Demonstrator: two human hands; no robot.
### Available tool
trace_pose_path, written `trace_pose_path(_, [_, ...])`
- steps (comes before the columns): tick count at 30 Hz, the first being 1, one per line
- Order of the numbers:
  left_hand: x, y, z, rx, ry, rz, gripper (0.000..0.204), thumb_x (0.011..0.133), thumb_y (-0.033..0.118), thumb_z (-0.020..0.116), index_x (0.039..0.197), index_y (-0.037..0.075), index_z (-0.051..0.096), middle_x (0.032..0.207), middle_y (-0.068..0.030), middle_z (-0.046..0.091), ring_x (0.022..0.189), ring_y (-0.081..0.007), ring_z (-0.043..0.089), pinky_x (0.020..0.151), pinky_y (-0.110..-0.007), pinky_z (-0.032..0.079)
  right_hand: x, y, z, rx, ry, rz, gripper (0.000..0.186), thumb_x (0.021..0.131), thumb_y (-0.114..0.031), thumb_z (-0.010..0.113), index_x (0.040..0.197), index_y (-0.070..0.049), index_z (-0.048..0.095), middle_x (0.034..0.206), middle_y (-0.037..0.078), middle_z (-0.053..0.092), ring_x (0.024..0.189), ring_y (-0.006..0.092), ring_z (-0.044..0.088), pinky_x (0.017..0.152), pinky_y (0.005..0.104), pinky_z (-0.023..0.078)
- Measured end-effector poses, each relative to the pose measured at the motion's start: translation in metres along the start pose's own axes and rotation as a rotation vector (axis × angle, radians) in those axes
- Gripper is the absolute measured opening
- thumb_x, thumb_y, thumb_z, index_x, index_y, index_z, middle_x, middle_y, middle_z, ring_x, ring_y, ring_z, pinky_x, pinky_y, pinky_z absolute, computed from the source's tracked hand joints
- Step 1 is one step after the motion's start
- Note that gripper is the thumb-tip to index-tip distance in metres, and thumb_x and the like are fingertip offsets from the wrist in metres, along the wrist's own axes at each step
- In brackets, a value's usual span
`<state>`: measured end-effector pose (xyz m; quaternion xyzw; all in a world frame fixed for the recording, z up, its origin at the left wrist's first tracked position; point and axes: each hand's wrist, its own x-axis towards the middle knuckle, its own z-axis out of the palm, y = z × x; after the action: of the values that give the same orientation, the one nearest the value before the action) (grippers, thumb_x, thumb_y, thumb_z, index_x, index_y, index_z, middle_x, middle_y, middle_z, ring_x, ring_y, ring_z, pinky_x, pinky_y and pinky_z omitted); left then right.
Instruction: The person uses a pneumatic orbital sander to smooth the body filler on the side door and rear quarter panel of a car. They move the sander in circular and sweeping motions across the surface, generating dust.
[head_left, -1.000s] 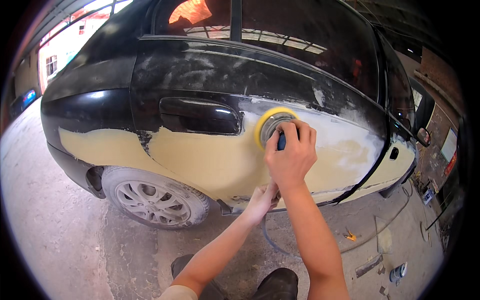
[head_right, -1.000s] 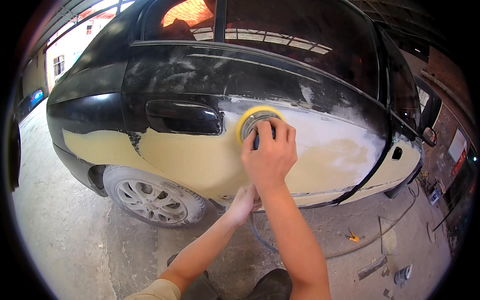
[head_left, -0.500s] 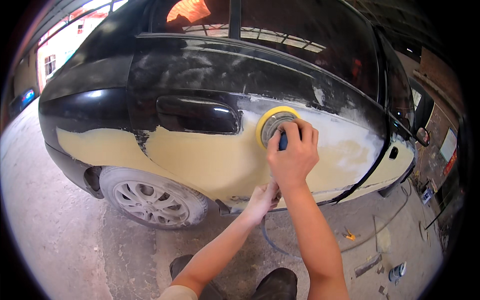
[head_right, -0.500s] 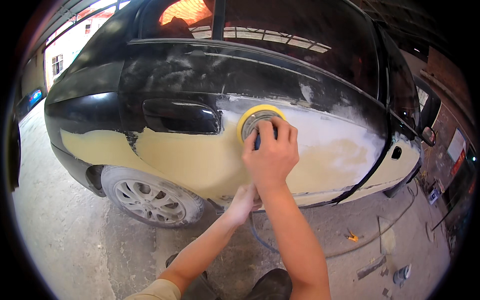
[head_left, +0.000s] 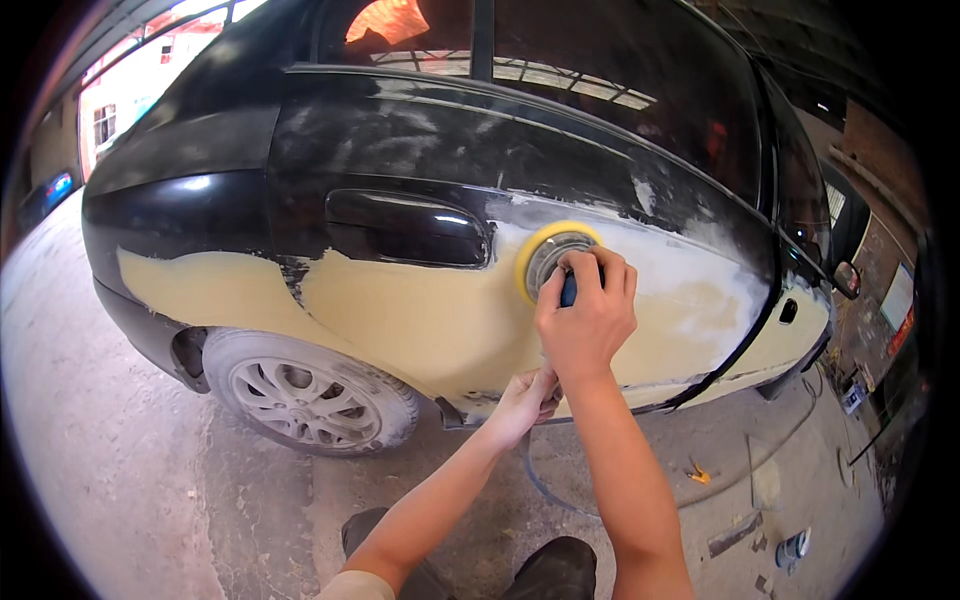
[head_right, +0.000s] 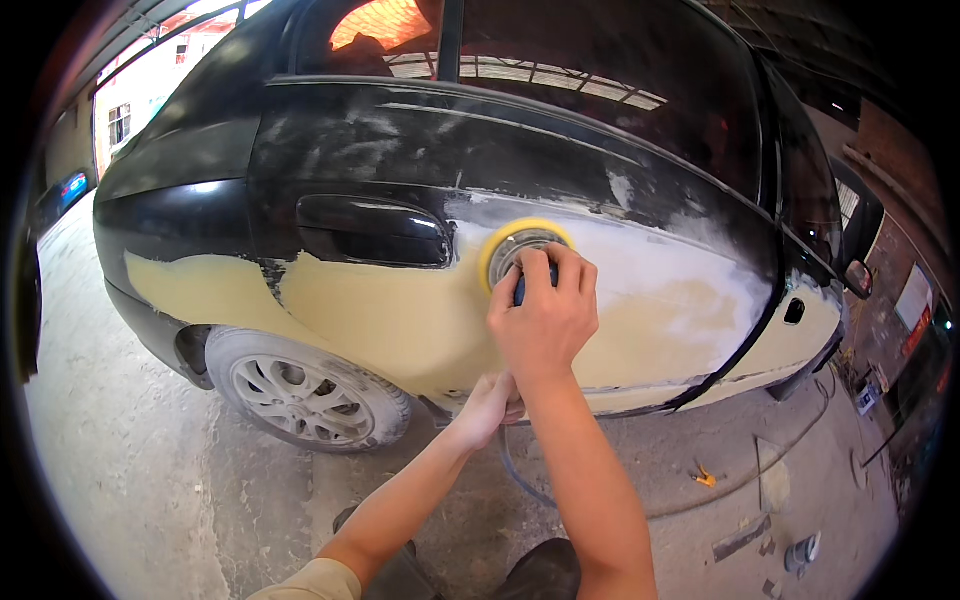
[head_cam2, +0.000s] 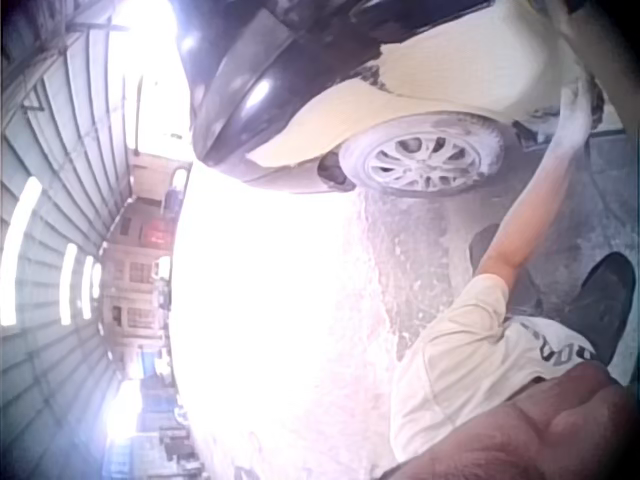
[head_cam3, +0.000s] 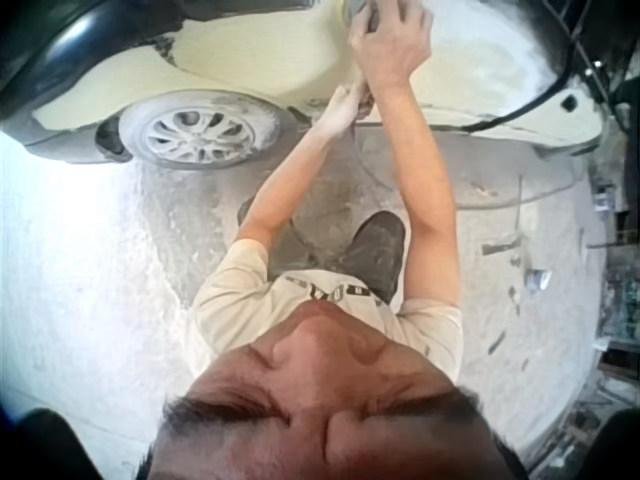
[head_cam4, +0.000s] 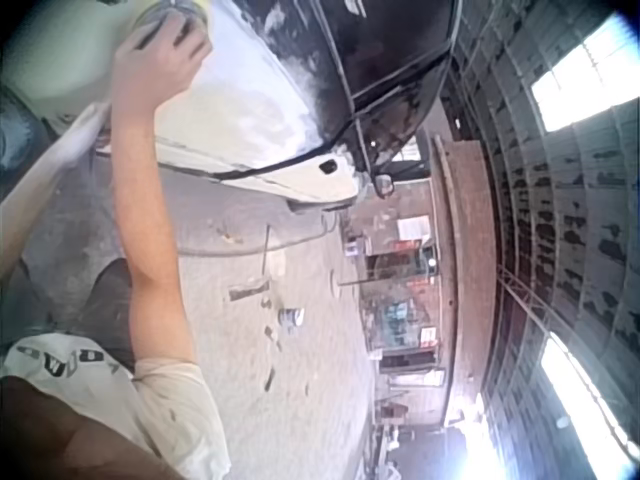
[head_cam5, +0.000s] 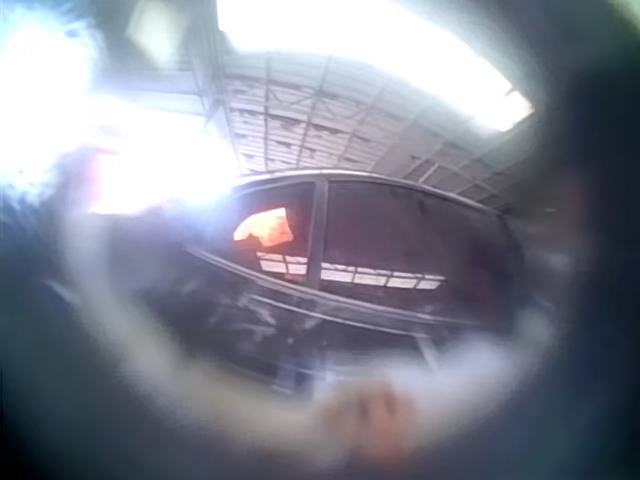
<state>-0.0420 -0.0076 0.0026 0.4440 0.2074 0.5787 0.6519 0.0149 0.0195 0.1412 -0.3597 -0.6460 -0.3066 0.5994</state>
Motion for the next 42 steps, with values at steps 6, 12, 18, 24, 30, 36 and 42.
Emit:
trace_pose_path(6, [0.000, 0.007, -0.001, 0.013, -0.028, 0.025, 0.049, 0.111, 0.051, 0.043, 0.080, 0.014, 0.048, 0.064, 0.0094, 0.034, 0.055, -0.0034, 0.028, 0.050, -0.024, 0.021, 0.007, -0.005, 0.000, -0.008, -0.008, 0.006, 0.018, 0.075, -0.008, 0.074, 0.092, -0.012, 0.071, 0.104, 0.007, 0.066, 0.097, 0.0296, 0.063, 0.072, 0.0399, 0.057])
trace_pose_path(12, [0.000, -0.001, -0.006, -0.022, -0.031, 0.030, 0.046, 0.111, 0.048, 0.046, 0.082, 0.013, 0.050, 0.065, 0.0093, 0.036, 0.054, -0.0028, 0.028, 0.049, -0.023, 0.022, 0.002, -0.007, 0.001, 0.001, 0.006, -0.019, 0.017, 0.075, -0.007, 0.074, 0.091, -0.013, 0.071, 0.103, 0.006, 0.066, 0.096, 0.0293, 0.063, 0.072, 0.0393, 0.056])
trace_pose_path(18, [-0.010, -0.004, -0.002, 0.048, 0.040, 0.090, 0.028, 0.107, 0.030, 0.057, 0.087, 0.010, 0.058, 0.067, 0.0078, 0.046, 0.056, -0.0027, 0.036, 0.049, -0.024, 0.028, -0.009, -0.013, 0.001, 0.045, -0.037, -0.026, 0.015, 0.078, -0.007, 0.073, 0.092, -0.013, 0.070, 0.105, 0.007, 0.066, 0.099, 0.0310, 0.063, 0.075, 0.0415, 0.056])
trace_pose_path(24, [0.003, 0.033, 0.009, 0.290, 0.154, 0.071, 0.024, 0.098, 0.019, 0.068, 0.078, 0.007, 0.062, 0.062, 0.0063, 0.052, 0.054, -0.0032, 0.043, 0.048, -0.025, 0.032, 0.029, -0.022, 0.004, 0.053, -0.020, 0.039, 0.017, 0.077, -0.007, 0.074, 0.092, -0.014, 0.070, 0.104, 0.006, 0.065, 0.096, 0.0303, 0.063, 0.074, 0.0412, 0.055])
trace_pose_path(30, [0.002, -0.022, 0.002, 0.154, 0.285, 0.196, 0.021, 0.092, 0.007, 0.068, 0.072, 0.007, 0.062, 0.058, 0.0073, 0.050, 0.051, -0.0031, 0.040, 0.047, -0.026, 0.030, -0.014, -0.023, 0.002, 0.041, -0.037, -0.075, 0.023, 0.071, -0.006, 0.075, 0.092, -0.015, 0.071, 0.102, 0.004, 0.064, 0.095, 0.0282, 0.062, 0.075, 0.0389, 0.053])
trace_pose_path(36, [0.009, -0.006, 0.005, 0.108, 0.226, 0.138, 0.018, 0.090, 0.003, 0.068, 0.073, 0.007, 0.064, 0.060, 0.0060, 0.055, 0.051, -0.0027, 0.042, 0.047, -0.026, 0.029, 0.007, -0.029, 0.001, 0.061, -0.003, -0.050, 0.021, 0.073, -0.003, 0.075, 0.090, -0.013, 0.071, 0.098, 0.007, 0.065, 0.091, 0.0304, 0.063, 0.073, 0.0405, 0.055])
trace_pose_path(42, [0.007, -0.028, 0.007, 0.135, 0.275, 0.284, 0.022, 0.090, 0.002, 0.068, 0.070, 0.007, 0.062, 0.060, 0.0060, 0.055, 0.051, -0.0026, 0.041, 0.047, -0.026, 0.028, -0.015, -0.025, 0.002, 0.052, -0.025, -0.111, 0.021, 0.072, -0.003, 0.076, 0.090, -0.014, 0.071, 0.098, 0.006, 0.065, 0.091, 0.0293, 0.063, 0.072, 0.0401, 0.055])
